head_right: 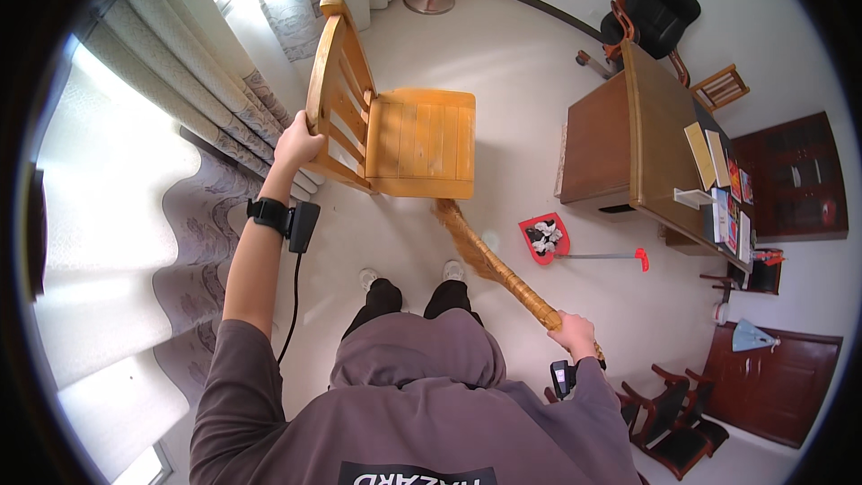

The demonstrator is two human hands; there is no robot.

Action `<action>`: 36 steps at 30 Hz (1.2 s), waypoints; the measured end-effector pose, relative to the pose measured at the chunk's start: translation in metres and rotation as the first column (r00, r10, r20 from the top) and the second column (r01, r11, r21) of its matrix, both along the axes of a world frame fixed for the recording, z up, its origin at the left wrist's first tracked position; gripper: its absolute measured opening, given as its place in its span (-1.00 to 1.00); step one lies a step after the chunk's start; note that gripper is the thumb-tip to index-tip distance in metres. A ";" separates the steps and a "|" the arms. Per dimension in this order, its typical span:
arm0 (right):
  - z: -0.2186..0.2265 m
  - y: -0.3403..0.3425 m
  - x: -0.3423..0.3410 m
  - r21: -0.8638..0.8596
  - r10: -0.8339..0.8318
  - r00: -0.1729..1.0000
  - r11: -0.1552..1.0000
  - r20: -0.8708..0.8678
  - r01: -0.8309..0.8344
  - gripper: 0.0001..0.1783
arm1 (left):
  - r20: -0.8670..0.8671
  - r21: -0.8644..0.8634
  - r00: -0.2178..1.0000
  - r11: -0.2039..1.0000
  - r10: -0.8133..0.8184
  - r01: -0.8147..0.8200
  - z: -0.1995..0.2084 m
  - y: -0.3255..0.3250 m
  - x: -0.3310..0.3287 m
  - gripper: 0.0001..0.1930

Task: Sweeping the floor and collecting dust into a dustpan while moving chairs to reach corners.

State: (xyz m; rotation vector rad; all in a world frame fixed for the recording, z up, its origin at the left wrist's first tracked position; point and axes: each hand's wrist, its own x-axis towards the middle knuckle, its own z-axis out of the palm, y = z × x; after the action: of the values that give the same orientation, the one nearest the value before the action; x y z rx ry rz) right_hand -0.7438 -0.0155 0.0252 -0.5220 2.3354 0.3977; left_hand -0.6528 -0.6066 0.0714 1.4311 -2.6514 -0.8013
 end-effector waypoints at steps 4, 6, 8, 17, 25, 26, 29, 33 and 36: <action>-0.006 0.018 -0.043 0.055 0.140 0.989 0.989 -0.055 -0.137 -0.52 | -0.038 0.001 0.995 0.996 0.088 -0.088 0.010 0.038 0.007 -0.56; -0.010 0.026 -0.063 0.060 0.195 0.978 0.980 -0.073 -0.191 -0.52 | -0.063 0.013 0.990 0.992 0.124 -0.124 0.012 0.054 0.012 -0.55; -0.010 0.029 -0.082 0.069 0.214 0.974 0.975 -0.077 -0.209 -0.52 | -0.026 0.001 0.969 0.970 0.244 -0.244 0.010 0.066 0.017 -0.54; -0.019 0.049 -0.154 0.121 0.364 0.931 0.926 -0.038 -0.357 -0.55 | -0.073 0.059 0.907 0.910 0.414 -0.411 0.013 0.138 0.042 -0.55; -0.038 0.041 -0.182 0.041 0.350 0.935 0.936 -0.056 -0.348 -0.55 | -0.112 0.005 0.822 0.828 0.558 -0.561 0.017 0.250 0.054 -0.51; -0.040 0.037 -0.187 0.032 0.362 0.930 0.932 -0.059 -0.361 -0.55 | -0.084 0.006 0.804 0.807 0.589 -0.591 0.016 0.267 0.053 -0.49; -0.042 0.030 -0.200 0.058 0.319 0.947 0.947 -0.048 -0.316 -0.56 | -0.113 0.007 0.754 0.760 0.647 -0.650 0.015 0.314 0.050 -0.42; -0.041 0.014 -0.211 0.059 0.294 0.951 0.955 -0.092 -0.290 -0.57 | -0.136 0.041 0.681 0.691 0.720 -0.722 0.015 0.343 0.053 -0.41; -0.036 0.008 -0.216 0.038 0.270 0.952 0.963 -0.143 -0.267 -0.56 | -0.148 0.052 0.635 0.647 0.758 -0.761 0.010 0.350 0.057 -0.41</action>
State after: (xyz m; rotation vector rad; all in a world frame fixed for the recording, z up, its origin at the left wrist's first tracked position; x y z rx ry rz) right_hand -0.9596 -0.0078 -0.0111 -0.8320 2.4039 0.6025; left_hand -0.5954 -0.2565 0.0815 2.1149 -1.6227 -0.7229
